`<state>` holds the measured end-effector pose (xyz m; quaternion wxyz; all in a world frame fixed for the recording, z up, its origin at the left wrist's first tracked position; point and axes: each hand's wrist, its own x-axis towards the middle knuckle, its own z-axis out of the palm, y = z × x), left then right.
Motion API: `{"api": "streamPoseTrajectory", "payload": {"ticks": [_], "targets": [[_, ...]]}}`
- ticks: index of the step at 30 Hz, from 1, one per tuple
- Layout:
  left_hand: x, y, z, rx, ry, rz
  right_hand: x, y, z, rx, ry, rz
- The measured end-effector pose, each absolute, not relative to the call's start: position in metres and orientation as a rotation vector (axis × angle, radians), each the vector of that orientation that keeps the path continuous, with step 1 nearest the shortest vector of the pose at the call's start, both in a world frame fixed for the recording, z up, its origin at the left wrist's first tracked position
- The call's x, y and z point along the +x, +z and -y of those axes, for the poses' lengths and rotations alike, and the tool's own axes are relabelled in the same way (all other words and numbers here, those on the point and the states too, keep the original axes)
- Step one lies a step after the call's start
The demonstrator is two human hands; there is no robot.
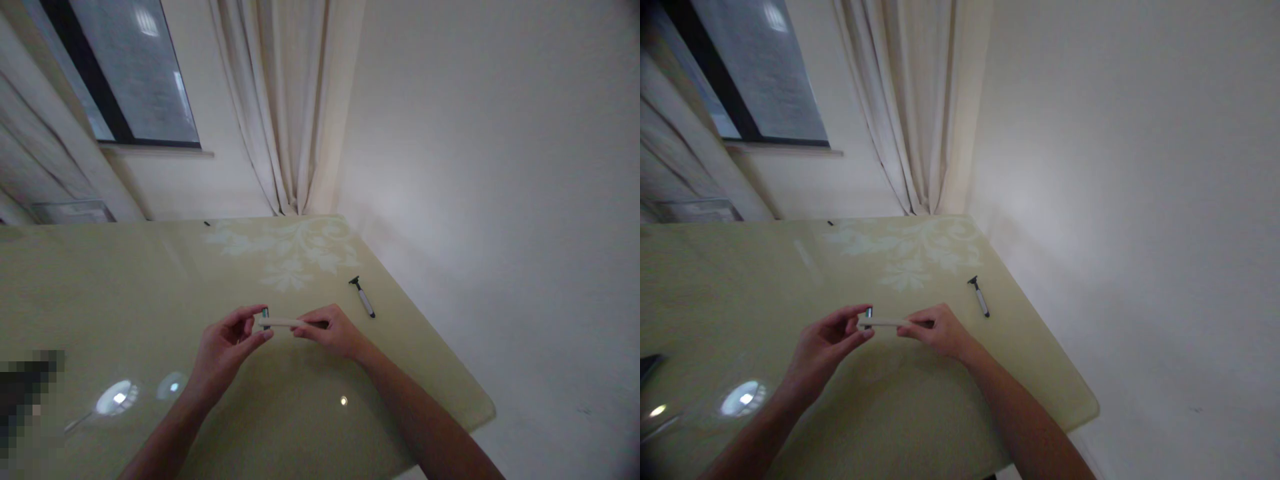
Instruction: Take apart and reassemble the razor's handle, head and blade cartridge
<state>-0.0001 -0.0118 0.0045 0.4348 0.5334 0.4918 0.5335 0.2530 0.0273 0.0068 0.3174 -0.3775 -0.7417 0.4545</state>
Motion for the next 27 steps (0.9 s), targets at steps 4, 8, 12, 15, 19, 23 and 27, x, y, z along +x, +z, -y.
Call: {"api": "streamPoseTrajectory", "payload": {"ticks": [4,8,12,15,19,23,27], "targets": [[0.0008,0.0043,0.0113,1.329,1.309,-1.254,0.2531,0.0054,-0.0291,-1.05,1.067,1.888],[0.0004,0.0056,0.0108,1.294,1.324,-1.227,0.2523,0.0057,-0.0286,-0.982,1.179,1.929],[0.0002,0.0052,0.0108,1.295,1.31,-1.237,0.2523,0.0065,-0.0293,-1.041,1.069,1.936],[0.0009,0.0037,0.0107,1.315,1.295,-1.249,0.2541,0.0063,-0.03,-1.061,1.038,1.9],[0.0009,0.0017,0.0102,1.315,1.301,-1.237,0.2545,0.0042,-0.0303,-0.989,1.179,1.954],[0.0003,-0.0012,0.0103,1.359,1.274,-1.273,0.2564,0.0042,-0.0331,-1.058,1.04,1.965],[0.0008,-0.0012,0.0111,1.383,1.242,-1.264,0.2567,0.0042,-0.0319,-1.002,1.068,1.976]]}}
